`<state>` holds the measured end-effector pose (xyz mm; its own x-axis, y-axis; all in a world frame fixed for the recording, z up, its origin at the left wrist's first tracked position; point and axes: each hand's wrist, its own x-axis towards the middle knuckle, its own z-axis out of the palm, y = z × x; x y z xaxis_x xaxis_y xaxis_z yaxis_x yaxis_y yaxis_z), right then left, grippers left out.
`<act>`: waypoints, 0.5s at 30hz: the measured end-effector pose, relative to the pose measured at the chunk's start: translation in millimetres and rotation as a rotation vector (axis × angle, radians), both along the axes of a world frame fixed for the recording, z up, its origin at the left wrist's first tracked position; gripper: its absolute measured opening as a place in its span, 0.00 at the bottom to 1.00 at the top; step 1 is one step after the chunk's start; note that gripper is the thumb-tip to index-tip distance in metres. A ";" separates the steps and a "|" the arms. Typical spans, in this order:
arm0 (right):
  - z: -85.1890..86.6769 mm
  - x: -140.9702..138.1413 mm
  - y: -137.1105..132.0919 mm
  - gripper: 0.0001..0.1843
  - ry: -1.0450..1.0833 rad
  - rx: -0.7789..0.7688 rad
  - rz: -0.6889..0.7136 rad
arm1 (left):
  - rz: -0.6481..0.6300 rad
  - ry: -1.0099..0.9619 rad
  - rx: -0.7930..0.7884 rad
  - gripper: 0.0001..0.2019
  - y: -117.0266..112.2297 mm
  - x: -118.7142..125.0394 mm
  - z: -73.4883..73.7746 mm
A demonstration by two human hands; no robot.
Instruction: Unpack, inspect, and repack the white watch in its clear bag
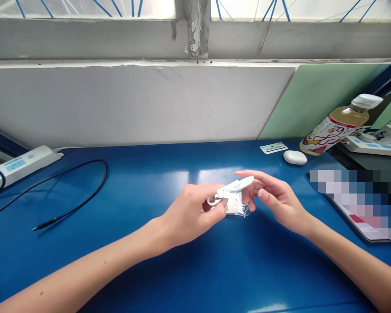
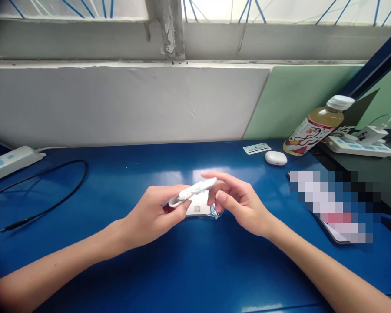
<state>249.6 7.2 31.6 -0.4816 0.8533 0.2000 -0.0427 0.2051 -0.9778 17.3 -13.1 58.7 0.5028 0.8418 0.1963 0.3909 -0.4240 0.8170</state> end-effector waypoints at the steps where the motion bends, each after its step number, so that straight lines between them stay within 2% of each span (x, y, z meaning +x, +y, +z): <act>1: -0.4 0.4 -0.6 0.19 -0.005 -0.006 -0.006 | -0.015 0.040 0.084 0.10 0.3 0.3 -1.7; 3: -0.5 -0.1 -2.1 0.15 -0.012 -0.022 -0.052 | -0.014 0.111 0.230 0.12 0.5 0.8 -5.2; 5: 0.2 -2.5 -3.3 0.12 0.001 -0.038 -0.102 | 0.003 0.167 0.306 0.12 0.2 1.3 -8.1; 12: 1.5 -3.8 -0.1 0.05 0.028 -0.093 -0.208 | 0.034 0.163 0.229 0.20 1.4 0.8 -14.0; 15: -0.2 4.7 5.3 0.05 0.061 -0.104 -0.272 | 0.071 0.208 0.269 0.26 5.1 -0.7 -19.0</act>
<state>254.3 12.5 31.4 -0.2217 0.9669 0.1263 -0.0595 0.1158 -0.9915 16.6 -8.0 39.7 0.4975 0.8081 0.3153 0.5734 -0.5792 0.5795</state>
